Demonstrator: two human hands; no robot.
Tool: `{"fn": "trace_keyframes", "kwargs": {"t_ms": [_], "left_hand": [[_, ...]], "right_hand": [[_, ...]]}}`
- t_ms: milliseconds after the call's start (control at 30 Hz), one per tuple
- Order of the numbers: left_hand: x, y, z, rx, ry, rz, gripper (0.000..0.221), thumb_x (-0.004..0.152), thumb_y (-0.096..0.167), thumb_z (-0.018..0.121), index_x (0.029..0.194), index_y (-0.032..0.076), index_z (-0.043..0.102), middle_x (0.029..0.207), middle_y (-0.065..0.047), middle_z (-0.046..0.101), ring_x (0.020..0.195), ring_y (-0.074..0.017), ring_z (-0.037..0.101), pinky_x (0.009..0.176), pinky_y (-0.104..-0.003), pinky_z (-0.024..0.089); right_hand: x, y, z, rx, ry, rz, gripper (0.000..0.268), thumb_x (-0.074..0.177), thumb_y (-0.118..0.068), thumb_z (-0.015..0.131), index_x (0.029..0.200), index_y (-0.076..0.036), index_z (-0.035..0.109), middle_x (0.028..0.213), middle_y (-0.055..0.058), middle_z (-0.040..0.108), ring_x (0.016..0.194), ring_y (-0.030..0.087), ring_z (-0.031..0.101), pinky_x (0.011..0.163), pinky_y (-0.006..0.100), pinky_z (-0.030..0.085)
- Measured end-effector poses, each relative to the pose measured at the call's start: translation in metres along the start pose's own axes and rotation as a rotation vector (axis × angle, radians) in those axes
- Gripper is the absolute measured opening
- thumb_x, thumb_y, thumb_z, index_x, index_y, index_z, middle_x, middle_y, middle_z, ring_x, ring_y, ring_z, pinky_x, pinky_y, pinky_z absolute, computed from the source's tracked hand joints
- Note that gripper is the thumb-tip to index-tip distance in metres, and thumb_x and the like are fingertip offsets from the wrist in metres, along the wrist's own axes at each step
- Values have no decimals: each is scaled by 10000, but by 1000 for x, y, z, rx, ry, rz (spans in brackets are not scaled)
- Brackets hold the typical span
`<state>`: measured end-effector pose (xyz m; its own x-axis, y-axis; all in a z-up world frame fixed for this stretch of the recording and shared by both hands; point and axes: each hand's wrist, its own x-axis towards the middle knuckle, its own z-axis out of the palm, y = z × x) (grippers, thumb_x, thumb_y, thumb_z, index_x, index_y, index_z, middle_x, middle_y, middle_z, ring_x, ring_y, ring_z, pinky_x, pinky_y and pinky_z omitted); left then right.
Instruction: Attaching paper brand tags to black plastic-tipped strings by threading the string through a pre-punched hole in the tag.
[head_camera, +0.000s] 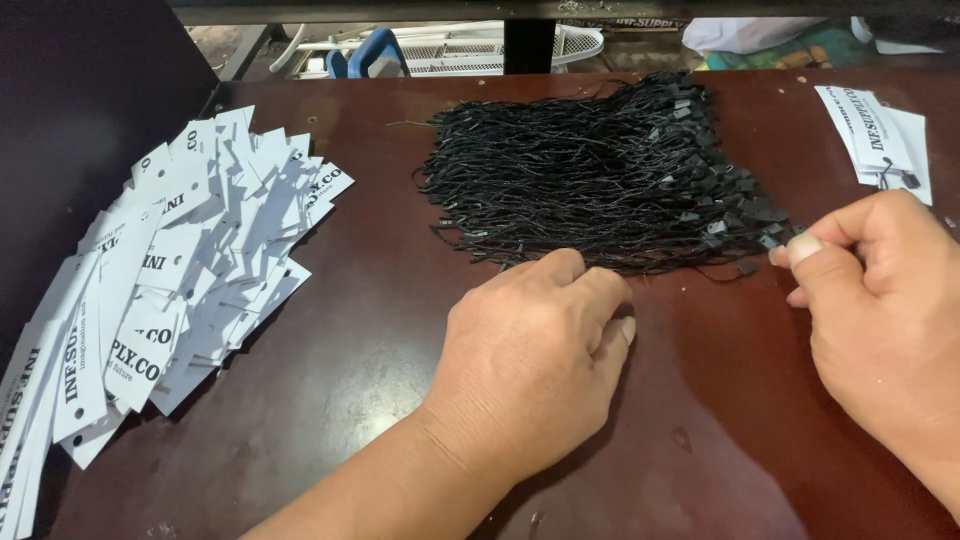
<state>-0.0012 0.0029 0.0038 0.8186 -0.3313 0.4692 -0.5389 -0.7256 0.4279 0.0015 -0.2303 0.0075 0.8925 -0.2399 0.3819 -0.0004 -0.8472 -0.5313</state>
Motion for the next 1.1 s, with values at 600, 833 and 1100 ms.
{"fn": "trace_keyframes", "kwargs": {"t_ms": [600,833,1100], "left_hand": [[30,44,11,-110,133,87,297,895,179,620,1185,118,617,1064,-94,592,754,-394,655,499,-568,485],[69,66,19,-133,-325,3,157,912,140,491,1038,151,584,982,-73,711,840,-392,691,639,-569,510],[79,42,19,-32,-347,-59,159,792,3,456,812,148,517,816,-39,526,634,-373,535,544,-513,418]], "right_hand": [[-13,-24,-22,98,-41,23,154,933,-89,723,1069,-139,775,921,-21,736,754,104,604,739,252,457],[-10,-23,-26,319,2,181,173,894,4,760,1045,-78,740,878,24,716,709,90,577,670,206,474],[-6,-12,-17,415,103,259,95,1011,0,693,1082,-62,684,742,51,567,642,95,479,579,214,380]]}}
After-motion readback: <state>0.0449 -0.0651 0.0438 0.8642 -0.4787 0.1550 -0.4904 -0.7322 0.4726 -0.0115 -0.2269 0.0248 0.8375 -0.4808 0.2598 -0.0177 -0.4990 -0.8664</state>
